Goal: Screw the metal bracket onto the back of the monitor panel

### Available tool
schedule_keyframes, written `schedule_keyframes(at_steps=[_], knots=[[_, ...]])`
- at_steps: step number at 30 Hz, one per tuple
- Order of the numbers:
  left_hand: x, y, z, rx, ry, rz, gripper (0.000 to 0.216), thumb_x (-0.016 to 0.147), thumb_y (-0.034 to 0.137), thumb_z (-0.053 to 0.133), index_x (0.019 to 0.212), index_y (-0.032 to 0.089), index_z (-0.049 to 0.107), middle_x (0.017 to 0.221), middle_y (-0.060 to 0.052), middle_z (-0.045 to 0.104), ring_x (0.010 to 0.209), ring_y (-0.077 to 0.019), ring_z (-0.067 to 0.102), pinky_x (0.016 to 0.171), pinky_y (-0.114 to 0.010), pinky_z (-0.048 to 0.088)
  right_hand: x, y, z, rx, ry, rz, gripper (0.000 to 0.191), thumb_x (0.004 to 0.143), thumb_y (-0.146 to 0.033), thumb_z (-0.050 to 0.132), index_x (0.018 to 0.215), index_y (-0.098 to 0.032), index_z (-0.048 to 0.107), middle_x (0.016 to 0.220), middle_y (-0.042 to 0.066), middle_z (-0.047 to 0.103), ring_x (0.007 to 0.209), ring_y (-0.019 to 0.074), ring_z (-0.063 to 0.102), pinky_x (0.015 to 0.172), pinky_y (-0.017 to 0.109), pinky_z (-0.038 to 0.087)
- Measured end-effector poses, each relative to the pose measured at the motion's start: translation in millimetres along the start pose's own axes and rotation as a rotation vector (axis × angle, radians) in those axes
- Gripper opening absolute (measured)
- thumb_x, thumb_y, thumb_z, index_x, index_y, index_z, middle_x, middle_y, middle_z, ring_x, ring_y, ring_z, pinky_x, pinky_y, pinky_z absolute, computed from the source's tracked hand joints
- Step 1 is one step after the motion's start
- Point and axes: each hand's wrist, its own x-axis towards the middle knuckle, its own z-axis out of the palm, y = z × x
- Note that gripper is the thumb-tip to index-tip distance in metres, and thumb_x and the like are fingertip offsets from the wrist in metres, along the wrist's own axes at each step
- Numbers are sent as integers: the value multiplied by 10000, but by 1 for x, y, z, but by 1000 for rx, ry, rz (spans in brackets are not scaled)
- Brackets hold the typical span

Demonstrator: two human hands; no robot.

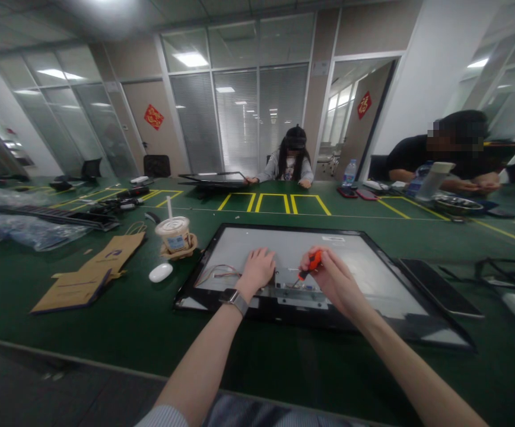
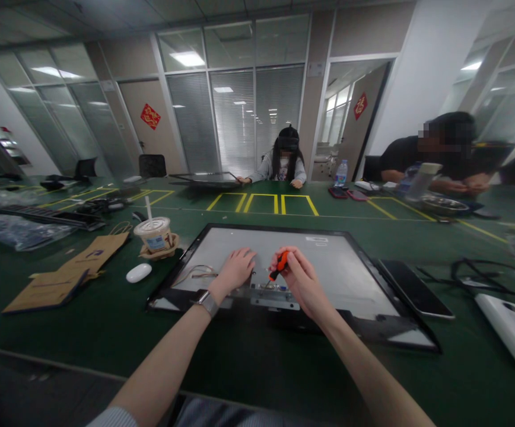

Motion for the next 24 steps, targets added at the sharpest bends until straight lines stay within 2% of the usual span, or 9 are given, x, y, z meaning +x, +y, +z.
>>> schedule_keyframes(at_steps=[9, 13, 16, 20, 24], knots=[[0, -1, 5, 18, 42, 11, 414, 1025, 266, 368, 1391, 177, 539, 1496, -127, 514, 1383, -268, 465, 1152, -447, 363, -4, -6, 7, -141, -40, 9, 285, 861, -516, 703, 819, -247, 619, 703, -10, 604, 683, 174, 578, 672, 336, 502], [0, -1, 4, 24, 47, 16, 412, 1023, 266, 381, 1388, 169, 544, 1485, -134, 525, 1369, -272, 479, 1143, -448, 375, -3, -5, 6, -100, 2, 44, 308, 810, -505, 755, 890, -262, 585, 715, -15, 657, 687, 181, 632, 662, 330, 525], [0, -1, 3, 25, 42, 15, 409, 1020, 266, 398, 1390, 169, 543, 1485, -136, 526, 1371, -270, 480, 1141, -446, 379, -3, -5, 4, -70, 14, 71, 324, 784, -485, 787, 862, -260, 568, 744, -10, 696, 713, 190, 671, 678, 334, 544], [-1, 0, 0, 14, 39, 21, 407, 1021, 262, 400, 1387, 157, 544, 1478, -141, 531, 1366, -263, 484, 1142, -435, 378, -3, -3, -1, -165, 33, 45, 302, 780, -495, 789, 827, -241, 632, 805, 25, 743, 784, 205, 699, 748, 359, 564], [-1, 0, 1, 7, 29, 10, 414, 1025, 268, 390, 1398, 160, 535, 1492, -137, 516, 1377, -267, 470, 1149, -440, 367, -2, -1, -5, -409, 119, -74, 296, 814, -521, 742, 874, -231, 728, 900, 62, 775, 881, 237, 715, 822, 399, 575]])
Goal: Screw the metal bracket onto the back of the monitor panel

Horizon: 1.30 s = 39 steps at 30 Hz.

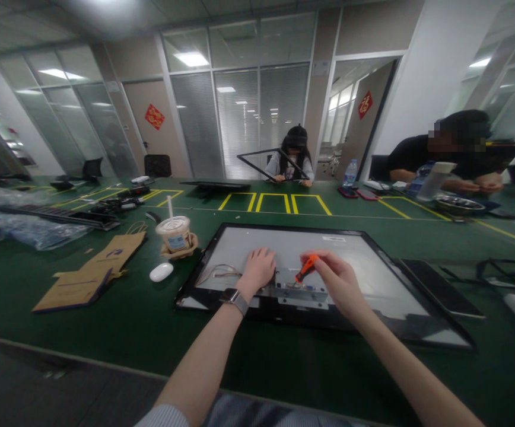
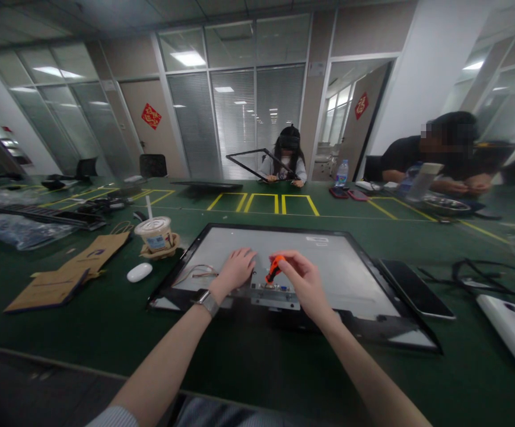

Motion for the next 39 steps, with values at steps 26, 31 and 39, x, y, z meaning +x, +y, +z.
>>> schedule_keyframes(at_steps=[26, 31, 39], knots=[[1, -1, 1, -11, -5, 9, 397, 1021, 271, 394, 1378, 185, 545, 1493, -137, 512, 1382, -272, 467, 1147, -464, 375, -4, 4, 0, -223, 150, -215, 256, 936, -421, 622, 1126, -270, 703, 961, 50, 751, 902, 234, 715, 846, 427, 576], [1, -2, 3, -6, 8, 9, 393, 1019, 268, 397, 1372, 190, 552, 1487, -129, 520, 1370, -272, 479, 1144, -454, 378, -5, 0, 2, -175, 115, -210, 250, 963, -424, 580, 1137, -272, 677, 986, 57, 750, 909, 229, 713, 827, 418, 578], [3, -3, 6, -9, 15, 2, 399, 1018, 270, 408, 1382, 175, 543, 1488, -138, 516, 1371, -272, 478, 1145, -451, 381, -5, -2, 2, -176, 129, -235, 155, 881, -397, 693, 933, -267, 759, 943, 54, 688, 852, 220, 670, 737, 369, 571]])
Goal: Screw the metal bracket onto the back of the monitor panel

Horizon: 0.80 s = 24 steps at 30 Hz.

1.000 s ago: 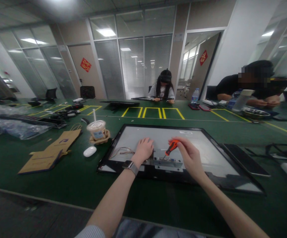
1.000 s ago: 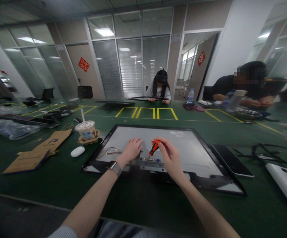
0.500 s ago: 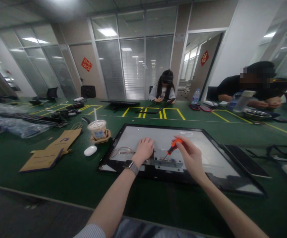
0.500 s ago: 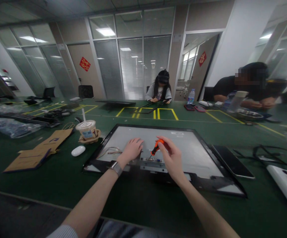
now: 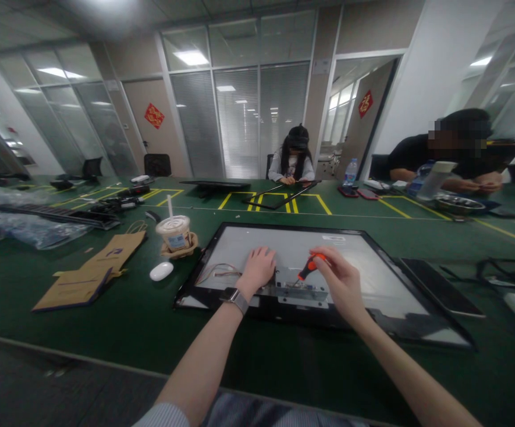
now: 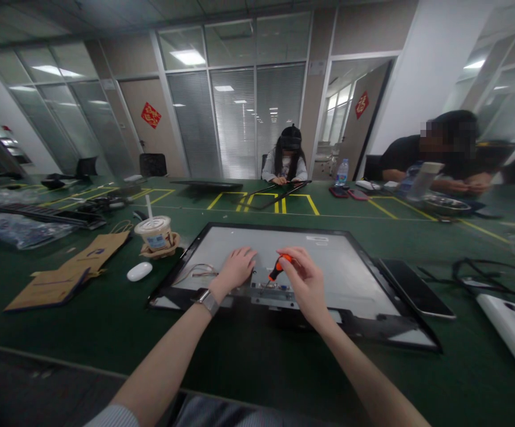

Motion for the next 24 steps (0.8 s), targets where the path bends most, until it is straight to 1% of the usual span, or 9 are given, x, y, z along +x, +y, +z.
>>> schedule_keyframes(at_steps=[3, 8, 13, 19, 24], knots=[[1, -1, 1, -2, -2, -2, 396, 1018, 273, 405, 1379, 190, 543, 1491, -126, 516, 1371, -266, 478, 1144, -448, 378, 0, 0, 0, -14, 13, -1, 166, 898, -399, 672, 965, -271, 752, 921, 46, 673, 816, 208, 666, 721, 362, 569], [1, -2, 2, 1, -2, 4, 410, 1019, 277, 398, 1388, 168, 540, 1498, -137, 507, 1382, -279, 464, 1151, -453, 366, -3, 3, -1, -15, 23, 16, 223, 930, -400, 637, 1102, -271, 695, 955, 47, 723, 894, 216, 697, 826, 390, 573], [0, 0, 0, 12, 0, 9, 399, 1021, 276, 398, 1380, 181, 544, 1495, -123, 513, 1372, -263, 475, 1147, -435, 371, -3, 7, -2, -24, 1, 10, 194, 950, -389, 608, 1047, -253, 707, 963, 53, 749, 909, 213, 715, 841, 390, 583], [-1, 1, -2, 17, -4, 2, 410, 1023, 277, 395, 1392, 170, 537, 1495, -129, 514, 1377, -266, 470, 1152, -428, 367, -3, 8, 0, -3, -66, -34, 225, 880, -350, 701, 1086, -266, 729, 996, 53, 739, 940, 222, 712, 844, 391, 601], [-1, 1, -2, 9, -4, -4, 404, 1021, 277, 394, 1387, 183, 540, 1496, -127, 513, 1373, -267, 475, 1147, -441, 372, -3, 7, 1, -40, -75, -63, 230, 893, -303, 678, 1117, -282, 728, 963, 40, 739, 894, 209, 713, 809, 375, 606]])
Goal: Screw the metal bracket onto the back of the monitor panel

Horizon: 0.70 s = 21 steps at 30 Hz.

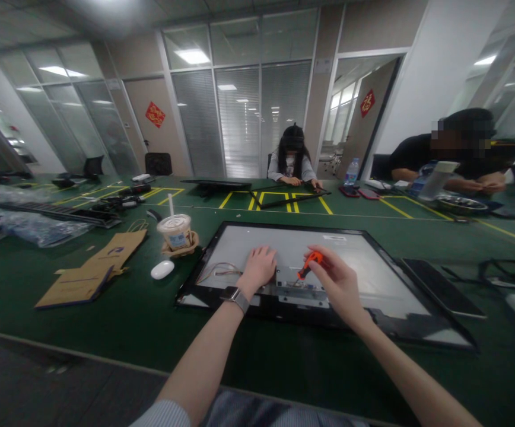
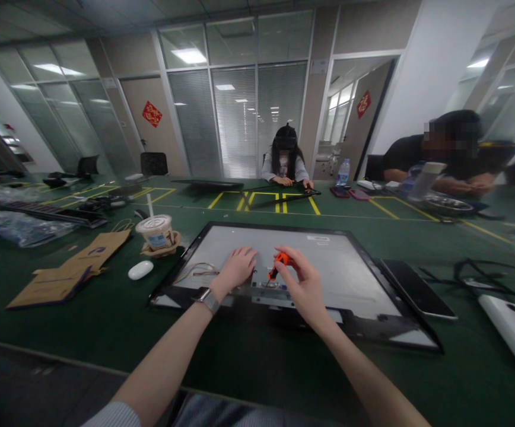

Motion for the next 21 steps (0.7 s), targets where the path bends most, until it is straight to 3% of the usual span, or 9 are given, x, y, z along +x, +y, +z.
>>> schedule_keyframes(at_steps=[9, 21], knots=[[-1, 1, -3, 4, -5, 4, 405, 1023, 271, 403, 1388, 166, 543, 1496, -131, 513, 1378, -270, 470, 1154, -442, 370, -4, 4, 1, -3, 12, -2, 328, 936, -296, 625, 1263, -292, 636, 1014, 45, 750, 945, 207, 718, 854, 379, 599], [-1, 2, -5, 1, -6, 3, 401, 1020, 259, 425, 1391, 160, 543, 1490, -145, 517, 1377, -272, 479, 1151, -456, 383, -1, -1, -2, 21, -24, -7, 176, 900, -279, 671, 1067, -279, 730, 971, 39, 767, 908, 208, 726, 821, 362, 601]])
